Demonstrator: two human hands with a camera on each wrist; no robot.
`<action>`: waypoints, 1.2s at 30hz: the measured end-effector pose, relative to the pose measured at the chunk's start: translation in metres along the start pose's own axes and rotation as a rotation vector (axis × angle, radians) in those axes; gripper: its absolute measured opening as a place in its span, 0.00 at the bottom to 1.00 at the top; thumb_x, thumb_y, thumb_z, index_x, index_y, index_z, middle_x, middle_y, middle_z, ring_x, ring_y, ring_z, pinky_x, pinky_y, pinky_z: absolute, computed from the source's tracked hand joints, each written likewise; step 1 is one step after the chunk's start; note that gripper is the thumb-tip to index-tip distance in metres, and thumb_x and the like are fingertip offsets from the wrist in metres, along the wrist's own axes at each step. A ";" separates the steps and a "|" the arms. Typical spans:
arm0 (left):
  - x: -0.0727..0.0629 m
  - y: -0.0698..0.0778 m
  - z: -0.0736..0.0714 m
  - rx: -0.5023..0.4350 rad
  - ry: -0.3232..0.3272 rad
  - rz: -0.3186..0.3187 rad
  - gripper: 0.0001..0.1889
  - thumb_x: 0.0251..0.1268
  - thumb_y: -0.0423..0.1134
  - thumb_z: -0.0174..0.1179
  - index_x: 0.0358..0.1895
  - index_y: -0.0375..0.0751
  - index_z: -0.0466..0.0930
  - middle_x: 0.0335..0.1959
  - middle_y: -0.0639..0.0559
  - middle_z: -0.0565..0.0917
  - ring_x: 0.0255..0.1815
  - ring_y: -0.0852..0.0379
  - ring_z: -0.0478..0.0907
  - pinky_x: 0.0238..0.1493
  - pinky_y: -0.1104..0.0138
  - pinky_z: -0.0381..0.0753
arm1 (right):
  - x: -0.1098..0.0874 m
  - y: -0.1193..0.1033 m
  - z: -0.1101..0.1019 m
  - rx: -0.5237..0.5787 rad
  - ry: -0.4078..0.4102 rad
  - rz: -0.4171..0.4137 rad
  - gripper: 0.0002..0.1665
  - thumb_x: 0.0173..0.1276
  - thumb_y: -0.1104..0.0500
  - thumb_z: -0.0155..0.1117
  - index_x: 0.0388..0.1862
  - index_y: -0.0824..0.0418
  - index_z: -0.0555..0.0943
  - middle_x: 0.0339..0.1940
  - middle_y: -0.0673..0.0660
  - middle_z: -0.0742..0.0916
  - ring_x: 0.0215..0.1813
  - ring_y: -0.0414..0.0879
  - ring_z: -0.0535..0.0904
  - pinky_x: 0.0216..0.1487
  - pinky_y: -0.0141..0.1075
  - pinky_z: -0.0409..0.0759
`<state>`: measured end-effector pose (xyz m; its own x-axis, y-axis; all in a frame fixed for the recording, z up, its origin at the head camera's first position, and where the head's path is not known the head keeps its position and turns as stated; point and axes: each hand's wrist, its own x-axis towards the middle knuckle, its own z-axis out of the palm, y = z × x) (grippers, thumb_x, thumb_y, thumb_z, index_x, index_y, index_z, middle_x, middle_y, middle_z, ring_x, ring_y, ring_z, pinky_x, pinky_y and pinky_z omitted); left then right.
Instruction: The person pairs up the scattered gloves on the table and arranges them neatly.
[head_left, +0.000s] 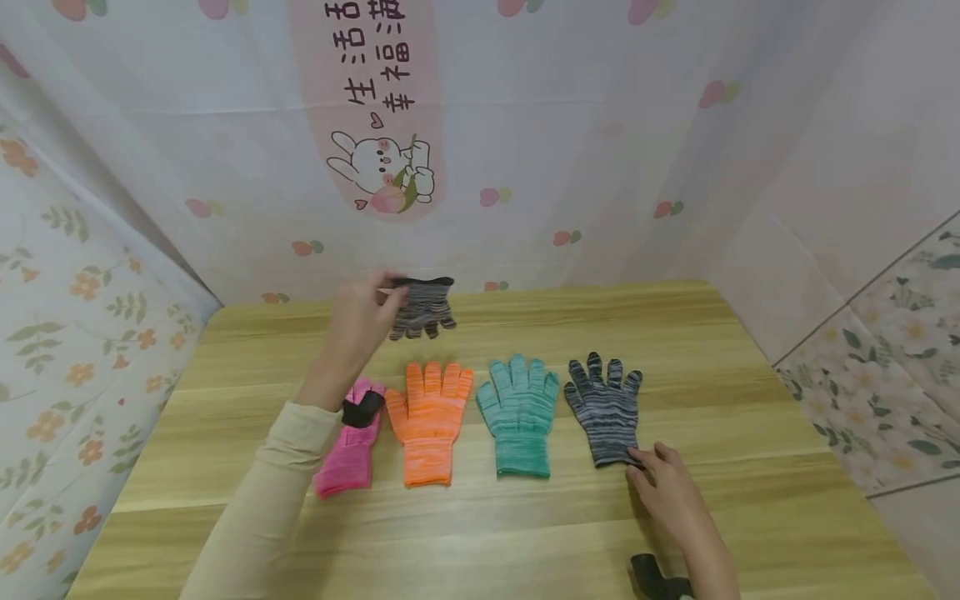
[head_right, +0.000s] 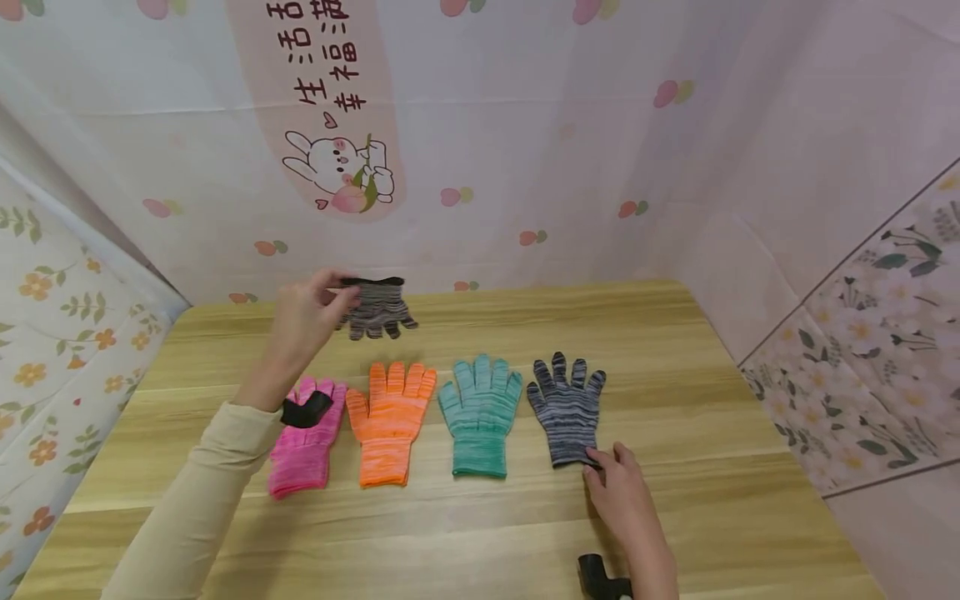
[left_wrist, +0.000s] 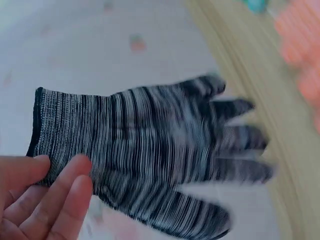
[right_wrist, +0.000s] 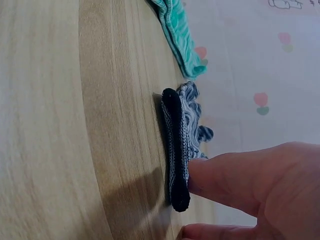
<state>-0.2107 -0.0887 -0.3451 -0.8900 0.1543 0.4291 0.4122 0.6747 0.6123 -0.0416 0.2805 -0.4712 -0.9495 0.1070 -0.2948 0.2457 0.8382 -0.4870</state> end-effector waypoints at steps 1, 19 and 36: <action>0.006 0.009 0.009 0.009 -0.035 0.015 0.11 0.65 0.36 0.56 0.47 0.36 0.79 0.35 0.41 0.86 0.31 0.50 0.85 0.24 0.65 0.79 | 0.000 0.000 0.000 0.006 -0.002 0.000 0.25 0.70 0.58 0.50 0.62 0.70 0.70 0.66 0.81 0.58 0.65 0.77 0.54 0.60 0.67 0.60; 0.016 0.111 0.162 -0.115 -0.290 0.087 0.09 0.68 0.41 0.52 0.46 0.42 0.74 0.38 0.49 0.86 0.17 0.67 0.75 0.20 0.78 0.70 | -0.003 -0.002 0.007 0.044 0.004 -0.012 0.25 0.70 0.59 0.50 0.62 0.70 0.70 0.66 0.81 0.57 0.65 0.78 0.53 0.61 0.66 0.60; -0.052 0.118 0.210 0.059 -0.099 0.496 0.08 0.70 0.40 0.49 0.47 0.44 0.73 0.18 0.60 0.78 0.07 0.72 0.58 0.11 0.83 0.52 | -0.002 0.000 0.001 0.040 0.002 -0.004 0.25 0.70 0.59 0.50 0.62 0.71 0.70 0.67 0.81 0.57 0.65 0.78 0.53 0.60 0.66 0.61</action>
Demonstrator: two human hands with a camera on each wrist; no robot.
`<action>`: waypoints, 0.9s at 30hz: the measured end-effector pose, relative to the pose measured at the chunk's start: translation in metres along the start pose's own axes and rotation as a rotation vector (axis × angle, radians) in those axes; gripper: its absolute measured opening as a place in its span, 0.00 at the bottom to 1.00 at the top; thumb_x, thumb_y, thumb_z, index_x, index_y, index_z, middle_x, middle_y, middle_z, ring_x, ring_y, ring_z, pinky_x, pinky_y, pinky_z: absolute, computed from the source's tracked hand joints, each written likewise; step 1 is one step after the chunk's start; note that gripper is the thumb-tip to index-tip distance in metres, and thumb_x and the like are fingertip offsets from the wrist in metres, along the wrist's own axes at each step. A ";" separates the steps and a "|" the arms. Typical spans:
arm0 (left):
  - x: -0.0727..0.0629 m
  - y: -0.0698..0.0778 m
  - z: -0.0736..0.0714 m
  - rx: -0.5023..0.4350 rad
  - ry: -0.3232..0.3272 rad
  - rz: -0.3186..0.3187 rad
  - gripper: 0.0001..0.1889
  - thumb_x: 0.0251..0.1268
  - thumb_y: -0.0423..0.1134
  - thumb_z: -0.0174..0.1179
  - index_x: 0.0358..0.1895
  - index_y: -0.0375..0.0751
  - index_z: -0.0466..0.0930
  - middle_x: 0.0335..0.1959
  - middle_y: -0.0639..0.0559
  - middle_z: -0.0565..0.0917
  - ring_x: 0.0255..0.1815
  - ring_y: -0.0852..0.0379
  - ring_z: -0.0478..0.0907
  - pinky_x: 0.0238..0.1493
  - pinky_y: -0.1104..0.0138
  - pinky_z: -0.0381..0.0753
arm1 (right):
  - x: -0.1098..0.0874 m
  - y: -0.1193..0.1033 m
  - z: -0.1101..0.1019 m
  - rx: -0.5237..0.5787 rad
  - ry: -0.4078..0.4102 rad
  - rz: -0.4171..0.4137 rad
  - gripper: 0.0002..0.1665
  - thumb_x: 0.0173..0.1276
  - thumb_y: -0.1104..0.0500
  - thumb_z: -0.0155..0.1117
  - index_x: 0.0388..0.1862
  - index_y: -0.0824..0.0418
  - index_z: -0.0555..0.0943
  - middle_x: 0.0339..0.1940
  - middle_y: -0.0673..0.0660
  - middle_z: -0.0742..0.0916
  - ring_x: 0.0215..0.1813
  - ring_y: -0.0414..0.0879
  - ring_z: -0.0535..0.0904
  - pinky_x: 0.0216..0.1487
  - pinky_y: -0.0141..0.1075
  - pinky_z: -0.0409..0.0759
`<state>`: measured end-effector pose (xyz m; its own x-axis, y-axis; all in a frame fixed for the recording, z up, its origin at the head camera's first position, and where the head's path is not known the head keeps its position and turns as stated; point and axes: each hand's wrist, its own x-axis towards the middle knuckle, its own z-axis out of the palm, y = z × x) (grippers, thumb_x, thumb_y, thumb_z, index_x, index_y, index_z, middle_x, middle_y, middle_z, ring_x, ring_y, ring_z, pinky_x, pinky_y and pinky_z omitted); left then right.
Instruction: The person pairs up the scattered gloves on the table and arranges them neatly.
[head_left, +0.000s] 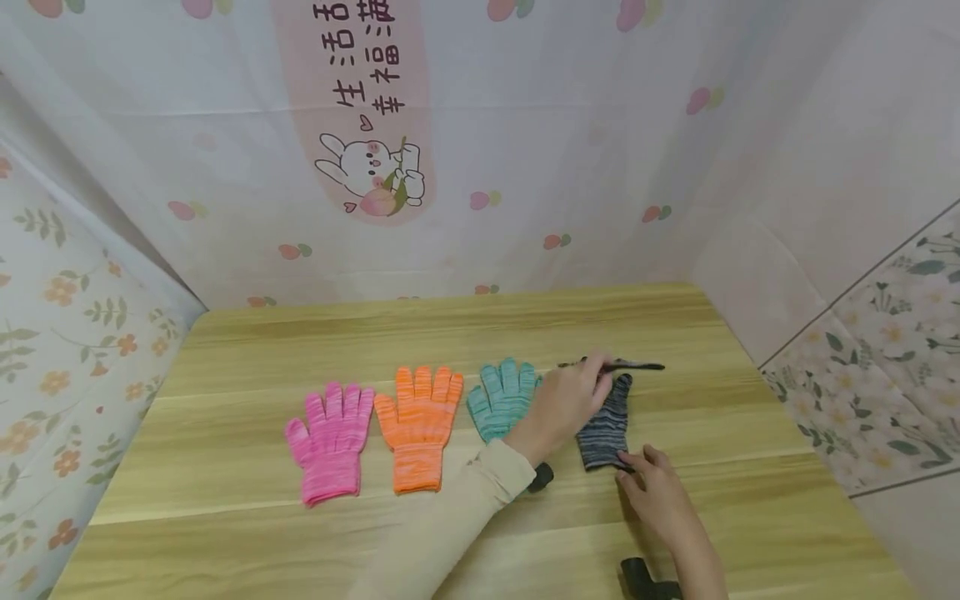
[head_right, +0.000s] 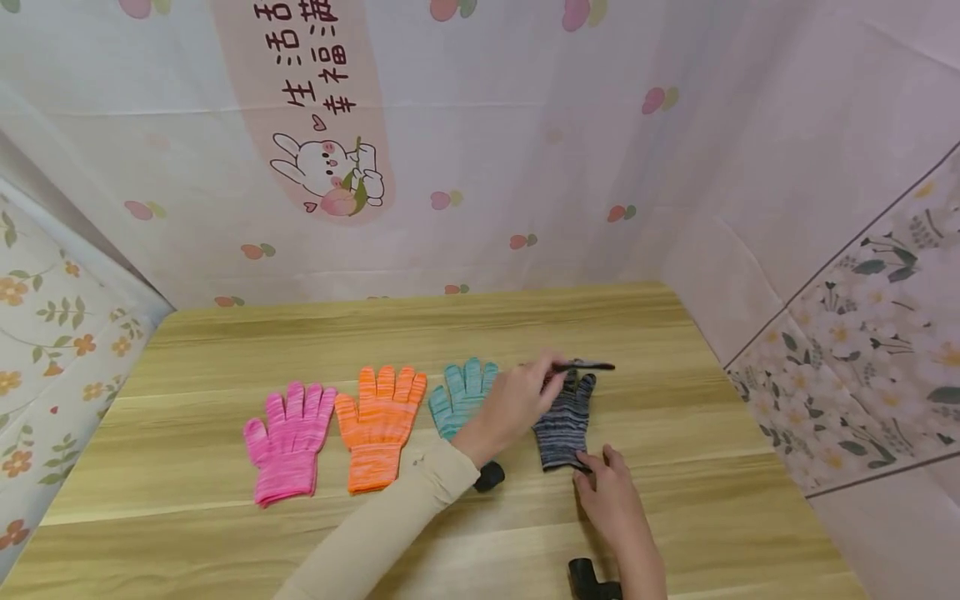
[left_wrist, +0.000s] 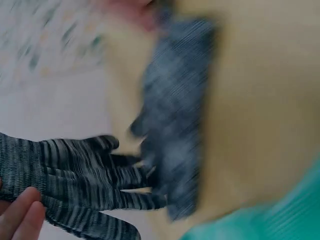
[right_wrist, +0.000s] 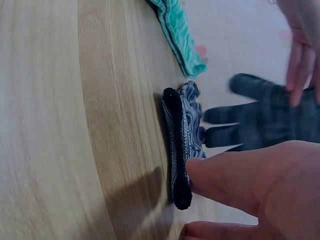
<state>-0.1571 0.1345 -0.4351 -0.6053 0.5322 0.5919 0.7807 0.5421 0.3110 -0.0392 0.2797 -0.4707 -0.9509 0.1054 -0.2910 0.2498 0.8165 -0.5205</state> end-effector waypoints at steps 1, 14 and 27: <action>-0.009 0.003 0.004 0.027 -0.014 0.024 0.08 0.70 0.40 0.49 0.46 0.45 0.74 0.18 0.61 0.78 0.08 0.72 0.58 0.10 0.83 0.51 | 0.000 0.000 0.000 -0.002 0.001 -0.005 0.25 0.70 0.59 0.51 0.62 0.71 0.70 0.66 0.81 0.57 0.65 0.78 0.54 0.60 0.66 0.61; -0.079 0.024 0.020 0.068 -0.438 0.011 0.09 0.63 0.39 0.56 0.45 0.49 0.77 0.49 0.54 0.75 0.35 0.66 0.76 0.25 0.80 0.73 | 0.000 0.011 -0.003 0.022 0.101 -0.132 0.19 0.66 0.63 0.56 0.49 0.77 0.77 0.61 0.79 0.69 0.59 0.73 0.68 0.57 0.60 0.70; -0.093 0.023 0.016 0.289 -0.522 0.113 0.14 0.64 0.44 0.54 0.50 0.44 0.75 0.47 0.53 0.77 0.46 0.60 0.76 0.39 0.74 0.78 | 0.009 0.016 -0.019 0.522 0.093 0.162 0.36 0.75 0.44 0.39 0.60 0.76 0.67 0.32 0.57 0.87 0.30 0.43 0.81 0.31 0.35 0.81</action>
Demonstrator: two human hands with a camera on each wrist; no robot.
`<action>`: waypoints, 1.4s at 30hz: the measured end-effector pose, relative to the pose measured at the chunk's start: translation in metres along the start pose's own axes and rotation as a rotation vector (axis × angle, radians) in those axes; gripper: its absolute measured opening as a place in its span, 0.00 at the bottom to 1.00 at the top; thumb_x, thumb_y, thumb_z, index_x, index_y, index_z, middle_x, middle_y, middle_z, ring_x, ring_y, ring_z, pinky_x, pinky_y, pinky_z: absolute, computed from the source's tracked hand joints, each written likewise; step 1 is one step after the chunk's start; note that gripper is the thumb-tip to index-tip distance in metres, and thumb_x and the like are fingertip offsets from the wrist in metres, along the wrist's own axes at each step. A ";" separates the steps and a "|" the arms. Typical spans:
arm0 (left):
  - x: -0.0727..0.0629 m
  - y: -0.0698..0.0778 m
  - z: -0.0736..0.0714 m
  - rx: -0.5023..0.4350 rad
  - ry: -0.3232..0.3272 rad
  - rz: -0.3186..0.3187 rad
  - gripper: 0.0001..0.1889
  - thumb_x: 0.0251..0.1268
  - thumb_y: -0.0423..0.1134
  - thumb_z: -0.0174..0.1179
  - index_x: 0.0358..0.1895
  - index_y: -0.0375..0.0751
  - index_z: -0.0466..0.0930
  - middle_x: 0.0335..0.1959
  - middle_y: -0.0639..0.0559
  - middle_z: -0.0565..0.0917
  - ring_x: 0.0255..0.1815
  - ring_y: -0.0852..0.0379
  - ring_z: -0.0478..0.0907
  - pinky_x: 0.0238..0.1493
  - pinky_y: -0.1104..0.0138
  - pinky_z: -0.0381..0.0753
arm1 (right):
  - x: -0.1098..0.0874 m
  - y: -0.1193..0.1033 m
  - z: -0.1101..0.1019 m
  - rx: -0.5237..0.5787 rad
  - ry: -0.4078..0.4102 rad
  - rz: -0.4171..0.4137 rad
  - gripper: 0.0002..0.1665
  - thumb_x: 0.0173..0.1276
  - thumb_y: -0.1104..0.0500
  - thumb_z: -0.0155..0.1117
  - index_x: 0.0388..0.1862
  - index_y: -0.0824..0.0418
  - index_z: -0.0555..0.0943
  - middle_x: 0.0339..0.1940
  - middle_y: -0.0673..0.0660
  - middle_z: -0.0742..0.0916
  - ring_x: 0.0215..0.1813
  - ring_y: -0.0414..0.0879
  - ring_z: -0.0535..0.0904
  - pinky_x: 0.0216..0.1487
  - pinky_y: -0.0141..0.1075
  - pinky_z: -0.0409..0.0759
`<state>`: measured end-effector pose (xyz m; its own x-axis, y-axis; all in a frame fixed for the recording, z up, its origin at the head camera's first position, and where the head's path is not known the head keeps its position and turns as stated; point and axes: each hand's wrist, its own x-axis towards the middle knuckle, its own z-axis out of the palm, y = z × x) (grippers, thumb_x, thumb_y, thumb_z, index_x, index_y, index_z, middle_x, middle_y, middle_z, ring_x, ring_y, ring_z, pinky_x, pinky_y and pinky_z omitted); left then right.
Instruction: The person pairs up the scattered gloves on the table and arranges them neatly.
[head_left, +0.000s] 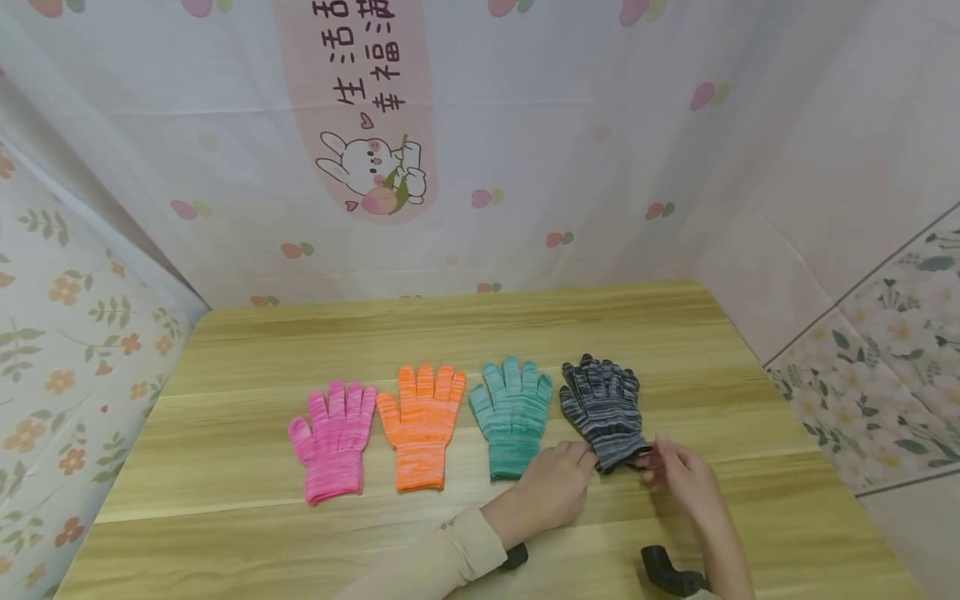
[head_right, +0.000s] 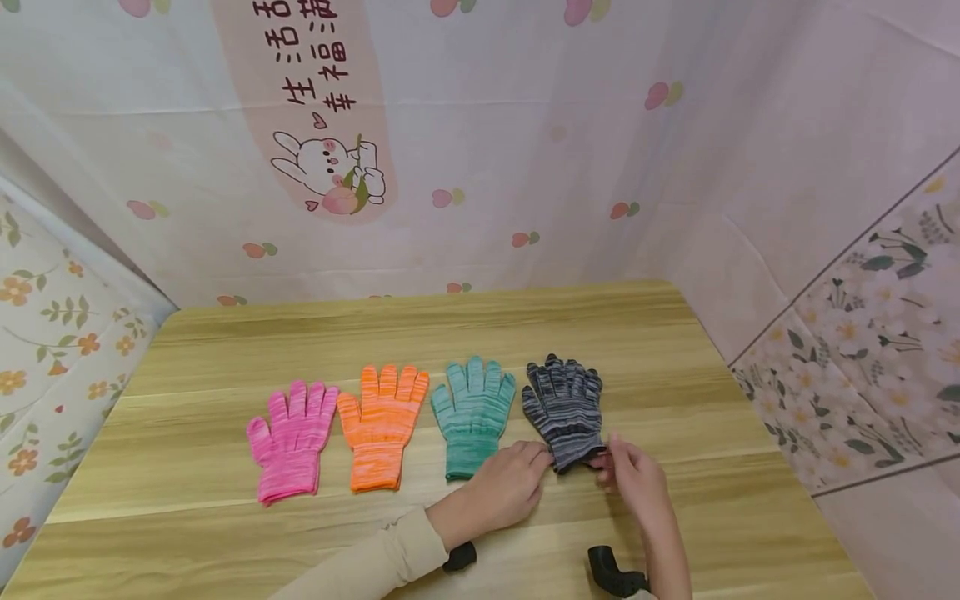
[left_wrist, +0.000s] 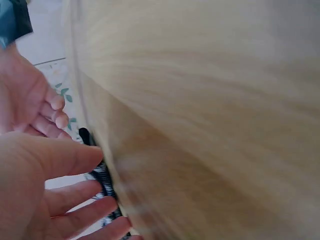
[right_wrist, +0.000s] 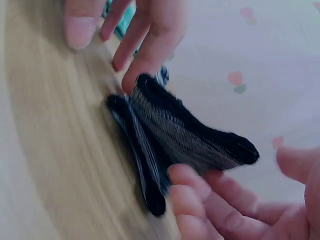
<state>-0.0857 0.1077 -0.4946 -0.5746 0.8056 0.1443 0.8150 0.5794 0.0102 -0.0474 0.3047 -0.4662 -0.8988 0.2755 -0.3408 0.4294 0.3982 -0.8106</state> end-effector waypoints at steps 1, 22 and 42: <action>0.000 0.000 -0.001 0.006 -0.021 0.002 0.16 0.65 0.45 0.53 0.53 0.44 0.75 0.50 0.53 0.77 0.49 0.59 0.76 0.41 0.74 0.79 | 0.004 0.000 0.000 0.043 -0.014 0.031 0.39 0.73 0.41 0.40 0.61 0.76 0.66 0.29 0.54 0.87 0.26 0.40 0.79 0.27 0.33 0.79; 0.004 0.004 -0.012 0.001 -0.229 -0.027 0.23 0.69 0.43 0.49 0.66 0.51 0.66 0.68 0.53 0.66 0.60 0.59 0.68 0.46 0.71 0.74 | 0.048 -0.084 0.006 0.214 -0.076 -0.300 0.10 0.72 0.54 0.51 0.36 0.59 0.68 0.42 0.44 0.75 0.51 0.37 0.69 0.44 0.24 0.72; 0.008 -0.002 -0.017 -0.073 -0.296 -0.053 0.23 0.64 0.42 0.54 0.63 0.58 0.69 0.68 0.51 0.65 0.62 0.57 0.67 0.50 0.67 0.74 | 0.034 -0.008 0.027 0.476 0.102 0.074 0.10 0.71 0.60 0.49 0.30 0.63 0.68 0.32 0.45 0.75 0.32 0.29 0.75 0.35 0.24 0.79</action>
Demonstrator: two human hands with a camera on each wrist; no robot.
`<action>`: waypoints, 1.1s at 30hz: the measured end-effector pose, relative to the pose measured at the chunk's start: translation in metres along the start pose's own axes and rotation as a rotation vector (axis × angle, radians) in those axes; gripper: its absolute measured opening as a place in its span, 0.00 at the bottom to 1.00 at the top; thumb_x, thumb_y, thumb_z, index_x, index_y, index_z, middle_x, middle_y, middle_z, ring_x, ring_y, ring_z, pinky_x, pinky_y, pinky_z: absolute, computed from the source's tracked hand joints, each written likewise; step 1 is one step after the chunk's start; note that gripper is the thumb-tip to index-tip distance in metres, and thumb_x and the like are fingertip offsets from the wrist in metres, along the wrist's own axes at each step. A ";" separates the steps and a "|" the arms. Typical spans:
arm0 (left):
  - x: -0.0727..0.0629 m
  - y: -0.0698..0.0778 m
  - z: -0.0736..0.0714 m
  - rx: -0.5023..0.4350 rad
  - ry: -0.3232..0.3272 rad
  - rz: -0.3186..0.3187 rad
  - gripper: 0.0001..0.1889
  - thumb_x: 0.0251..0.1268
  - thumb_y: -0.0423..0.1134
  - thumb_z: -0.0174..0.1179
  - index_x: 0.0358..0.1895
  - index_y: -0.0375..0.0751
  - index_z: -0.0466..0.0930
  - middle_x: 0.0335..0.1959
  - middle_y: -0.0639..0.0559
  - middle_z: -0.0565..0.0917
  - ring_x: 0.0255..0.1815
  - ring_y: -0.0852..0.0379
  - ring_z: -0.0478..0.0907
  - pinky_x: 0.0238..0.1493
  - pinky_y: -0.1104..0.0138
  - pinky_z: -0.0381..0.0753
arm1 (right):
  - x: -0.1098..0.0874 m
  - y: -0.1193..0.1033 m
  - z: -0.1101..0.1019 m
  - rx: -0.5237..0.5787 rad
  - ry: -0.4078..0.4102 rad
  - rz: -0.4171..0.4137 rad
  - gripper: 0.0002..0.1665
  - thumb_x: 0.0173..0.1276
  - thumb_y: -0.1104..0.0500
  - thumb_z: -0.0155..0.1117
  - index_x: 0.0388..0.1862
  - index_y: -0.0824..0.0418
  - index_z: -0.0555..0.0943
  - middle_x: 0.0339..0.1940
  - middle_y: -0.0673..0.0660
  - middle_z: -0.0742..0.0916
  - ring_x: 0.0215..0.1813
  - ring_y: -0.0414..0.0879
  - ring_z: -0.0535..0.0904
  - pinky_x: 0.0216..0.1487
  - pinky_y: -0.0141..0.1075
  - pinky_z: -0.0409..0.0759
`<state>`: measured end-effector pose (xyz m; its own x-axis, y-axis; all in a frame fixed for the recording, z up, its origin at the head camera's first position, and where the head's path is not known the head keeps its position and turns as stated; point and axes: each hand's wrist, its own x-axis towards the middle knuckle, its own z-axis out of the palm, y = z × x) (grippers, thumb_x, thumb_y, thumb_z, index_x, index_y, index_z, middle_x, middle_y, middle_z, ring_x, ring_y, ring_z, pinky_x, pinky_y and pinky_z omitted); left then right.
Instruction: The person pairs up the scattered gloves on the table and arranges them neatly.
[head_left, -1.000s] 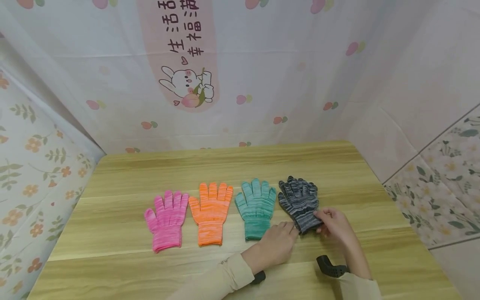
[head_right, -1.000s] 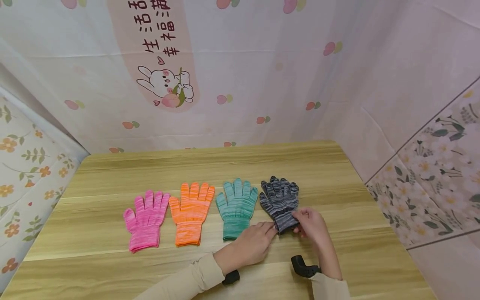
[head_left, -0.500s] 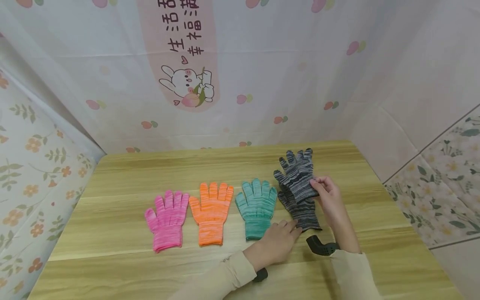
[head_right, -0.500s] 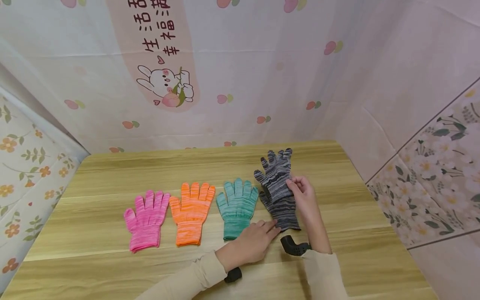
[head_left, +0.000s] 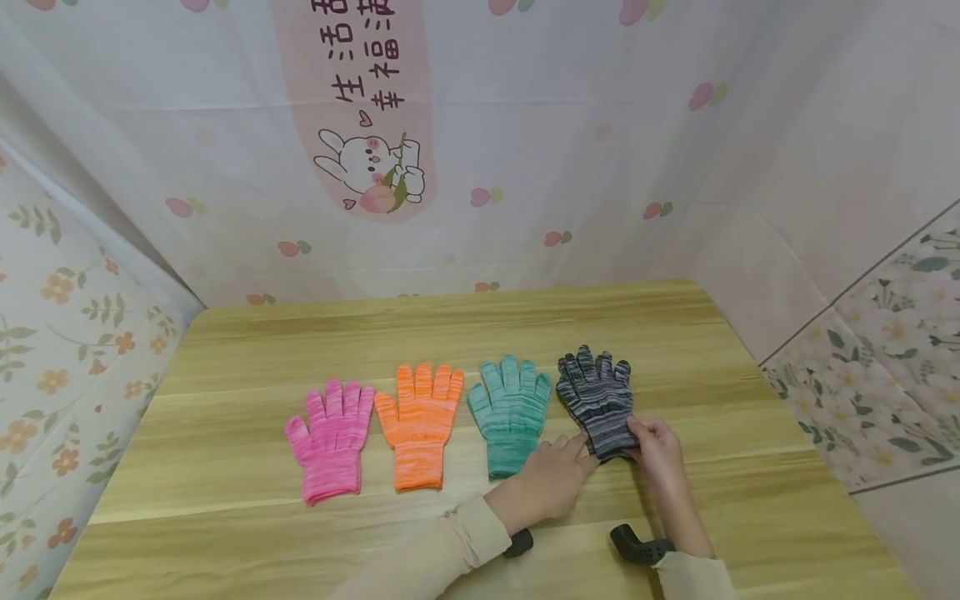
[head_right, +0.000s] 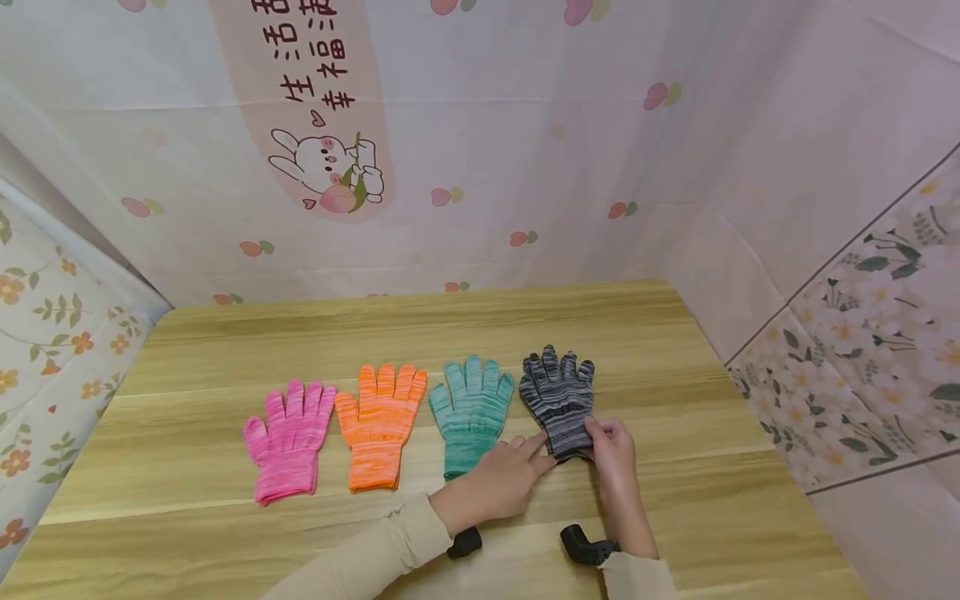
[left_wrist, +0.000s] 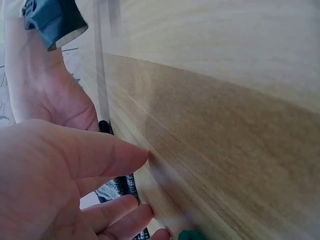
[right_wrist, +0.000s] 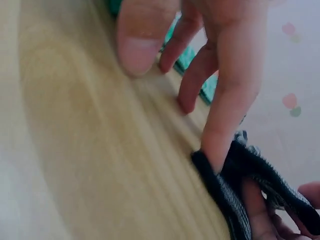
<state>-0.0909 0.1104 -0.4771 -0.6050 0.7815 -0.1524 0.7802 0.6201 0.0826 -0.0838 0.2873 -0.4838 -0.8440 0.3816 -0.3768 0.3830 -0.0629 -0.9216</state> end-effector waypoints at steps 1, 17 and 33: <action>0.000 0.000 0.000 -0.002 -0.002 0.000 0.23 0.64 0.42 0.54 0.63 0.58 0.69 0.68 0.52 0.65 0.62 0.57 0.67 0.50 0.67 0.74 | 0.000 0.000 0.000 -0.015 0.012 -0.006 0.10 0.71 0.60 0.50 0.29 0.63 0.68 0.32 0.45 0.75 0.31 0.30 0.75 0.34 0.24 0.79; 0.003 -0.015 -0.003 -0.260 -0.024 0.024 0.25 0.63 0.33 0.52 0.64 0.52 0.63 0.64 0.56 0.71 0.59 0.60 0.70 0.54 0.72 0.72 | 0.006 0.007 -0.013 -0.457 0.038 -0.122 0.19 0.63 0.65 0.58 0.49 0.75 0.69 0.27 0.53 0.81 0.17 0.37 0.72 0.20 0.29 0.76; 0.003 -0.010 -0.007 -0.247 -0.122 0.009 0.31 0.60 0.35 0.56 0.68 0.57 0.63 0.71 0.54 0.60 0.68 0.55 0.63 0.60 0.68 0.72 | 0.009 0.011 -0.014 -0.433 -0.044 -0.137 0.24 0.66 0.66 0.55 0.60 0.71 0.67 0.28 0.50 0.78 0.22 0.36 0.72 0.24 0.29 0.77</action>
<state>-0.1016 0.1068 -0.4714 -0.5632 0.7820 -0.2671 0.7136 0.6232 0.3199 -0.0823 0.3031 -0.4959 -0.9093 0.3196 -0.2664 0.3806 0.3805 -0.8428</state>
